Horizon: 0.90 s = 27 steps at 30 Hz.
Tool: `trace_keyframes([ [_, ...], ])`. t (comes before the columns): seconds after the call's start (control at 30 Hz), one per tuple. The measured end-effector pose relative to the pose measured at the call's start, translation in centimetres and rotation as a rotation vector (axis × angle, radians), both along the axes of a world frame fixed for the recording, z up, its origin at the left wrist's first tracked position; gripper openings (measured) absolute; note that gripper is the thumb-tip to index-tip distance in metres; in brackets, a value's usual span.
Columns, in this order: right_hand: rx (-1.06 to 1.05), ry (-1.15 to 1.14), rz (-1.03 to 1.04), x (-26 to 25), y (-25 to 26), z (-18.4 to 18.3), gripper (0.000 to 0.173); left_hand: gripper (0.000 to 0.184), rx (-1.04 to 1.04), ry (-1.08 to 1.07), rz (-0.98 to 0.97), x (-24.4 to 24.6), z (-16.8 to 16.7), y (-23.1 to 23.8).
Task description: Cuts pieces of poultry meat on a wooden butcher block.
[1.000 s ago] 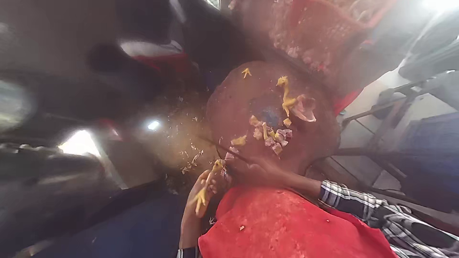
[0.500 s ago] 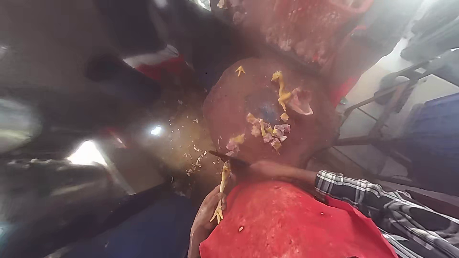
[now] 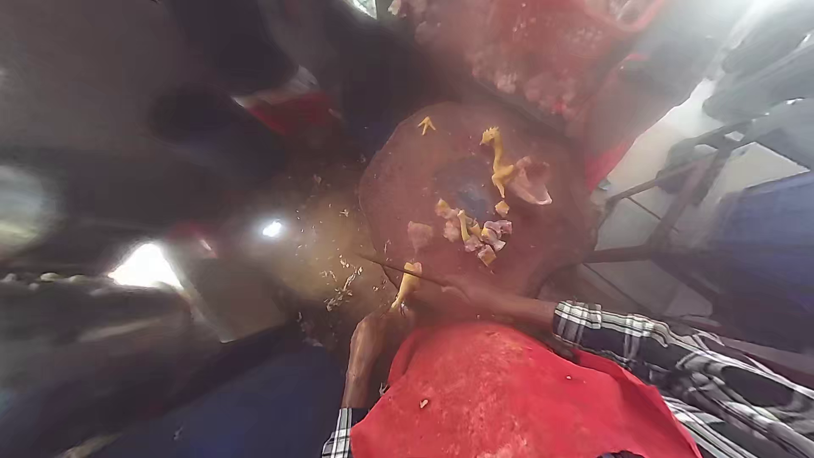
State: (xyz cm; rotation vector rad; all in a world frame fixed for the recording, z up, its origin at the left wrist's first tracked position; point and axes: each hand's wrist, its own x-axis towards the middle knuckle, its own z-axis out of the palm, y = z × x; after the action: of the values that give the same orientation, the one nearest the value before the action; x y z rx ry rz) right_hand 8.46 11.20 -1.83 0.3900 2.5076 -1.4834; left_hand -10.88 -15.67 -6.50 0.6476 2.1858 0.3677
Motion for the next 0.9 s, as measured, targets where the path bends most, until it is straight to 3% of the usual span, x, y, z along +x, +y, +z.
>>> trace_keyframes([
  [0.07,0.034,-0.346,0.012,-0.2,0.8,-3.3,0.072,0.039,-0.004,0.004,-0.005,-0.2,-0.3,-0.2],
  [0.13,0.046,-0.387,-0.016,-1.3,0.8,-1.6,0.071,0.039,0.012,0.012,-0.009,-0.1,-0.6,-0.4],
  [0.23,-0.051,-0.090,-0.054,-2.4,-0.2,5.5,0.066,0.041,0.054,-0.026,0.020,0.2,-0.8,0.0],
  [0.3,-0.155,0.260,-0.052,-2.7,-1.6,8.0,0.076,0.040,0.064,-0.047,0.040,0.7,-0.9,0.2],
  [0.37,-0.202,0.497,-0.065,-2.4,-2.5,6.3,0.080,0.040,0.051,-0.045,0.025,0.9,-0.8,0.8],
  [0.4,-0.154,0.463,-0.048,-1.6,-2.5,4.1,0.078,0.040,0.057,-0.037,0.018,1.0,-0.9,0.9],
  [0.47,-0.041,0.033,0.029,0.0,-1.1,-0.5,0.068,0.040,0.057,-0.012,0.018,0.8,-0.8,0.9],
  [0.53,0.013,-0.282,0.040,0.1,-0.1,-3.6,0.070,0.040,0.023,-0.012,0.027,0.8,-0.6,0.5],
  [0.63,0.016,-0.328,-0.025,-1.0,-0.2,0.1,0.070,0.040,0.033,-0.012,0.061,1.2,-0.6,0.0],
  [0.73,-0.079,0.010,-0.036,-2.0,-1.1,5.5,0.074,0.039,0.107,-0.022,0.083,1.9,-0.7,1.1],
  [0.8,-0.174,0.296,-0.056,-2.0,-2.2,4.8,0.079,0.038,0.121,-0.033,0.066,2.2,-0.8,2.0],
  [0.83,-0.164,0.322,-0.057,-1.6,-2.5,3.2,0.080,0.038,0.114,-0.034,0.059,2.2,-1.0,2.3],
  [0.9,-0.080,-0.002,-0.004,-0.1,-1.7,-0.5,0.072,0.040,0.098,-0.014,0.058,2.1,-1.1,2.7],
])
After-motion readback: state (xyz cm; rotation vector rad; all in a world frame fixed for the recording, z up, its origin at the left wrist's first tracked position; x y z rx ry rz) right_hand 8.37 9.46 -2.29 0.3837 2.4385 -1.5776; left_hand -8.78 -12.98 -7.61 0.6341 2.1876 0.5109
